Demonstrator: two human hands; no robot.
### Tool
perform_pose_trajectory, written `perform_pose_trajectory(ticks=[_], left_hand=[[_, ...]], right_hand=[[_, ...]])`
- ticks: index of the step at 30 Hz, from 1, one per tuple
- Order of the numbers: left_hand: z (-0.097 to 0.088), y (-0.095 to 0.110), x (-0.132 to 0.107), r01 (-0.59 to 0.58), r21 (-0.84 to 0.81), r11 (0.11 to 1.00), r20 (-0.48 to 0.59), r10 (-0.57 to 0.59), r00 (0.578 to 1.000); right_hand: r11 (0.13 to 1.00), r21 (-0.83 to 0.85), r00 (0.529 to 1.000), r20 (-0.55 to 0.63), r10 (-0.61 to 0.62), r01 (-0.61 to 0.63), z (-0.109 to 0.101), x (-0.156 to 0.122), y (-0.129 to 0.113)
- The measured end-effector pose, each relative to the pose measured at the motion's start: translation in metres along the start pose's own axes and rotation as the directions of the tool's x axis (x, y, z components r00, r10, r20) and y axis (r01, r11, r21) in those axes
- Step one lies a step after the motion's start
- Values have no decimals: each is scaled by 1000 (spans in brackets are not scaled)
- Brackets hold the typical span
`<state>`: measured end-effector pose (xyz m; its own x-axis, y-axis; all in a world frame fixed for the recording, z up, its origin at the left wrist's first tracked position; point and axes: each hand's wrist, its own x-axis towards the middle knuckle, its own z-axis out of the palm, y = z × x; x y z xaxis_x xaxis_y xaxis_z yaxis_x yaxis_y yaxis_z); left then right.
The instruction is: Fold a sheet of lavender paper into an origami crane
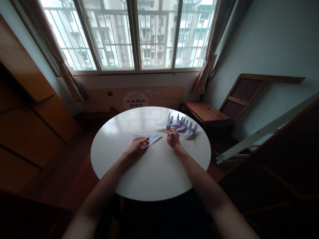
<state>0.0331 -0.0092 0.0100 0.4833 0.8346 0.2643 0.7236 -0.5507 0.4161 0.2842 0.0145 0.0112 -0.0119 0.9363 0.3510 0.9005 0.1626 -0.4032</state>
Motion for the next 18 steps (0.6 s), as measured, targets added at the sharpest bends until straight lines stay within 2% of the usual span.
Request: perform_pose_trajectory(ticks=[3,5,8,11,15,18], left_hand=[[0,0,0,-4,2,1000,-3,4,1000],[1,0,-1,-1,10,1000,-4,1,1000],[1,1,-1,1,21,1000,-6,-1,1000],[1,0,-1,2,12,1000,-5,-2,1000],[1,-1,0,8,-15,1000,-7,-8,1000],[1,-1,0,0,-29,1000,-1,0,1000]], right_hand=[[982,47,981,60,-184,182,3,-3,-9],[946,104,939,128,-320,308,7,-6,-15],[919,143,902,184,-390,368,11,-10,-20],[946,102,928,190,-321,307,10,-9,-17],[988,37,973,170,-154,150,4,-4,-6],[999,7,990,134,-32,32,1,-2,-2]])
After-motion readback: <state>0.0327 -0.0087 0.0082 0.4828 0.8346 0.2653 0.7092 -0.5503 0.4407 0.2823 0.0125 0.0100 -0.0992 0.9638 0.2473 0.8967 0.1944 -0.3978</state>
